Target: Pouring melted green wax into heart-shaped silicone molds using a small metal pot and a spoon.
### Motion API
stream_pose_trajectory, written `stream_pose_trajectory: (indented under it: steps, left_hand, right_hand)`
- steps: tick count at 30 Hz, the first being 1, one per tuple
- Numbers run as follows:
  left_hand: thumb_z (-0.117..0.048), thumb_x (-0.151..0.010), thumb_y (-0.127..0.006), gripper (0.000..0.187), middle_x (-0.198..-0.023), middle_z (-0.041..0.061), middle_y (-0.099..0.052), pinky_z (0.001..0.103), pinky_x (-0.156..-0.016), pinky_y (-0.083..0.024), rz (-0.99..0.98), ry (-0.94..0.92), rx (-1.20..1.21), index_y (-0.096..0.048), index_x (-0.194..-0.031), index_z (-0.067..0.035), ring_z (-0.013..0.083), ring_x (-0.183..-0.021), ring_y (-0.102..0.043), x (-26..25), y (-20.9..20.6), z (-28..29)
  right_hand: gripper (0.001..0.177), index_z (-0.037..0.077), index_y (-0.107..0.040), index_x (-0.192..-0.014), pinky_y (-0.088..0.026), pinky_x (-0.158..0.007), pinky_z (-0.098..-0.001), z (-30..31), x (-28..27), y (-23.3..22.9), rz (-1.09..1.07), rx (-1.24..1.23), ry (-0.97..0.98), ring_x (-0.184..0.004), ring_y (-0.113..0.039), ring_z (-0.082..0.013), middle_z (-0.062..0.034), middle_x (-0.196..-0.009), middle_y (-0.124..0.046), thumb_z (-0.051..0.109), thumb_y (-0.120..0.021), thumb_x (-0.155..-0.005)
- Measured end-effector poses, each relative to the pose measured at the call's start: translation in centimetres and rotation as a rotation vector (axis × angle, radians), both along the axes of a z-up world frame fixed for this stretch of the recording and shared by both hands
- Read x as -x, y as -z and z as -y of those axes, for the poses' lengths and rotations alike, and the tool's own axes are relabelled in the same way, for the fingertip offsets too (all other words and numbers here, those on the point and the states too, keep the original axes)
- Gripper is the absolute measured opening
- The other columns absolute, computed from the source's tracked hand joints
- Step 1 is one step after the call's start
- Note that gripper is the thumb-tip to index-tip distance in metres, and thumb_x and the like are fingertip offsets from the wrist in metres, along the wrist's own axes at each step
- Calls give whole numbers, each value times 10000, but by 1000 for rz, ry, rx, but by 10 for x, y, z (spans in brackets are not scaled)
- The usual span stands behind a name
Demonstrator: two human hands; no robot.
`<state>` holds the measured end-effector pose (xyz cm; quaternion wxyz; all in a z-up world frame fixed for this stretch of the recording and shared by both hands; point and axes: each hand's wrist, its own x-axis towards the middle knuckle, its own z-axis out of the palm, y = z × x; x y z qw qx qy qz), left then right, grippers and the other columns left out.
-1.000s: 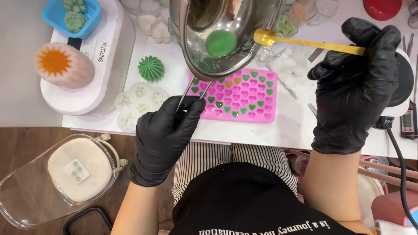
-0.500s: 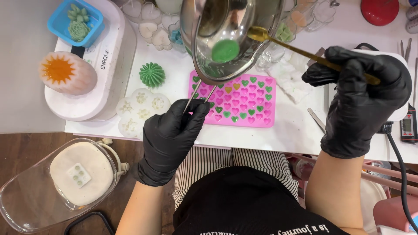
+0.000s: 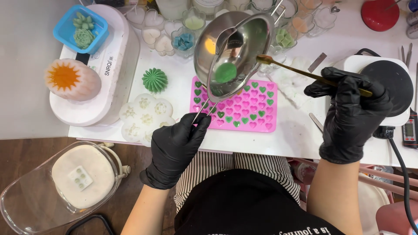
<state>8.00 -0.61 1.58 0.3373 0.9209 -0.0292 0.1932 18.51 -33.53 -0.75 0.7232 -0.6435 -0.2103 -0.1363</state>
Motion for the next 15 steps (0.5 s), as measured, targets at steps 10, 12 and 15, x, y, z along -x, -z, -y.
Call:
stream_pose_trajectory:
  steps: [10, 12, 15]
  left_hand:
    - [-193, -931, -795, 181, -638, 57, -680, 356, -473, -473, 38, -8, -39, -726, -1078, -112, 241, -516, -661, 10, -1, 7]
    - [-199, -928, -797, 190, -627, 58, -672, 358, -465, -467, 36, -12, -33, -726, -1082, -111, 243, -502, -651, 12, -2, 9]
    - [-203, -928, -795, 202, -613, 64, -652, 362, -459, -452, 26, -12, -33, -728, -1096, -114, 252, -492, -634, 14, -4, 9]
  right_hand:
    - [186, -11, -612, -1273, -647, -884, -470, -41, 12, 28, -95, -116, 93, -956, -748, -355, -235, -1230, -716, 165, -623, -1218]
    - [189, -4, -604, -1278, -648, -891, -467, -44, 12, 30, -92, -101, 78, -967, -753, -362, -235, -1239, -712, 168, -622, -1203]
    - [187, 1, -601, -1283, -649, -881, -474, -47, 11, 34, -98, -117, 92, -966, -752, -375, -243, -1241, -708, 165, -629, -1195]
